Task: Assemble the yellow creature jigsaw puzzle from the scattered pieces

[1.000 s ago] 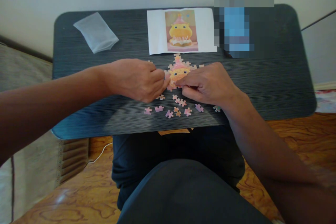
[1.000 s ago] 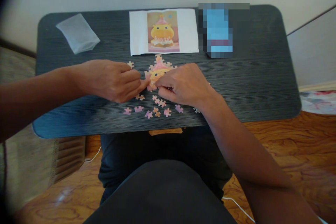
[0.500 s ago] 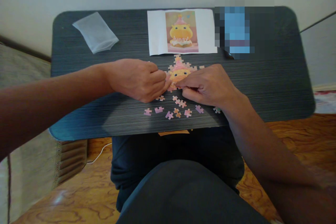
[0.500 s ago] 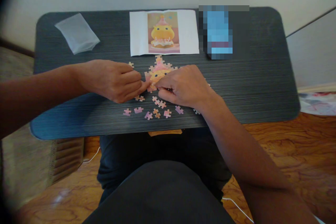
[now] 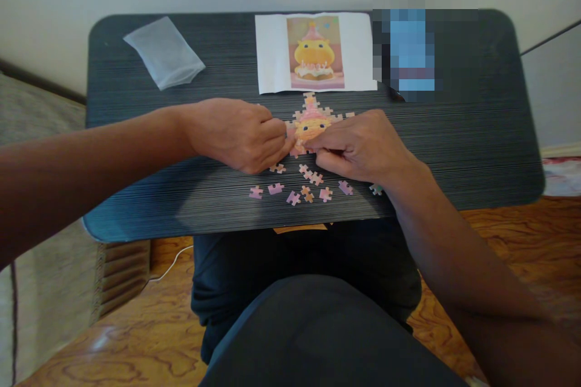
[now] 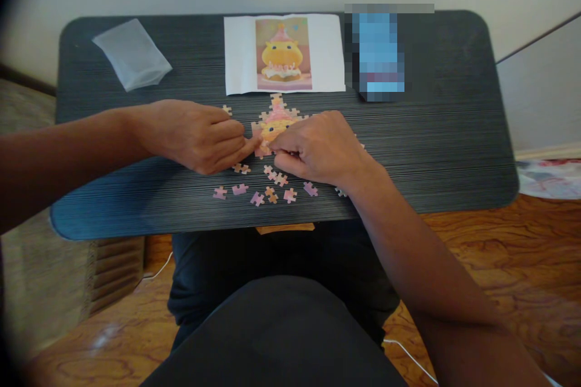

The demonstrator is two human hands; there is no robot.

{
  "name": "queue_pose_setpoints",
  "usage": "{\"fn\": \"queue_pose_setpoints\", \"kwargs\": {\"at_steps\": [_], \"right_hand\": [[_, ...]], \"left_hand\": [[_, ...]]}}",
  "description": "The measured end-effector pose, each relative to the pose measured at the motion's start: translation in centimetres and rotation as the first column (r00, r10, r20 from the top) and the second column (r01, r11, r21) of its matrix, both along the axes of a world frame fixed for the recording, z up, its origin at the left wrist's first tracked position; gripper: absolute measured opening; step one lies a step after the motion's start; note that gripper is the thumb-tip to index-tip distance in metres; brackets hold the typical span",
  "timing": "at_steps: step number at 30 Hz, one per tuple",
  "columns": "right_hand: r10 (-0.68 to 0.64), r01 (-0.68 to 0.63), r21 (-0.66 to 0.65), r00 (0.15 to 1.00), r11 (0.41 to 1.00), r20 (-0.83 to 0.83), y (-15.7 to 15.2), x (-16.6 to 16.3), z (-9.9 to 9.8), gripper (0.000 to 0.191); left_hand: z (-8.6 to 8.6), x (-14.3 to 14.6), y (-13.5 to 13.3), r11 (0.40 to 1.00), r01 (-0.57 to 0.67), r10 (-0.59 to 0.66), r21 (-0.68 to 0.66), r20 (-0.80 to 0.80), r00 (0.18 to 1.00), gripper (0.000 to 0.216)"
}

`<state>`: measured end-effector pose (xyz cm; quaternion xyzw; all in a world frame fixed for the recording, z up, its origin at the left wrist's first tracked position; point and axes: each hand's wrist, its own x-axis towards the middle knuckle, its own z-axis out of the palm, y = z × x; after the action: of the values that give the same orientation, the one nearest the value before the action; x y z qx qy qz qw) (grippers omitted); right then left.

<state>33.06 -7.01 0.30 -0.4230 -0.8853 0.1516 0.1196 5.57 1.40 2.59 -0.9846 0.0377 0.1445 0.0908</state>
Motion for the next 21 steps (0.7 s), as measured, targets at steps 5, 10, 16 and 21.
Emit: {"fn": "queue_pose_setpoints", "kwargs": {"at_steps": [5,10,16,21], "right_hand": [[-0.004,0.004,-0.006,1.000,1.000,-0.010,0.02,-0.04,-0.06,0.035],[-0.013,0.013,0.002,1.000,1.000,-0.010,0.03,-0.09,-0.06,0.036],[-0.008,0.008,-0.005,1.000,1.000,-0.005,0.04,-0.02,-0.11,0.037],[-0.009,0.009,0.000,1.000,1.000,-0.013,0.01,-0.06,-0.03,0.037]], "left_hand": [[-0.10,-0.09,-0.03,1.000,-0.002,0.002,0.000,0.022,1.000,0.055],[-0.22,-0.36,0.23,1.000,0.018,-0.016,-0.025,0.069,0.998,0.055],[-0.17,-0.46,0.53,0.997,-0.005,0.012,-0.071,0.097,0.995,0.051],[-0.05,-0.35,0.46,0.998,-0.025,0.028,-0.062,0.041,0.999,0.058]]}}
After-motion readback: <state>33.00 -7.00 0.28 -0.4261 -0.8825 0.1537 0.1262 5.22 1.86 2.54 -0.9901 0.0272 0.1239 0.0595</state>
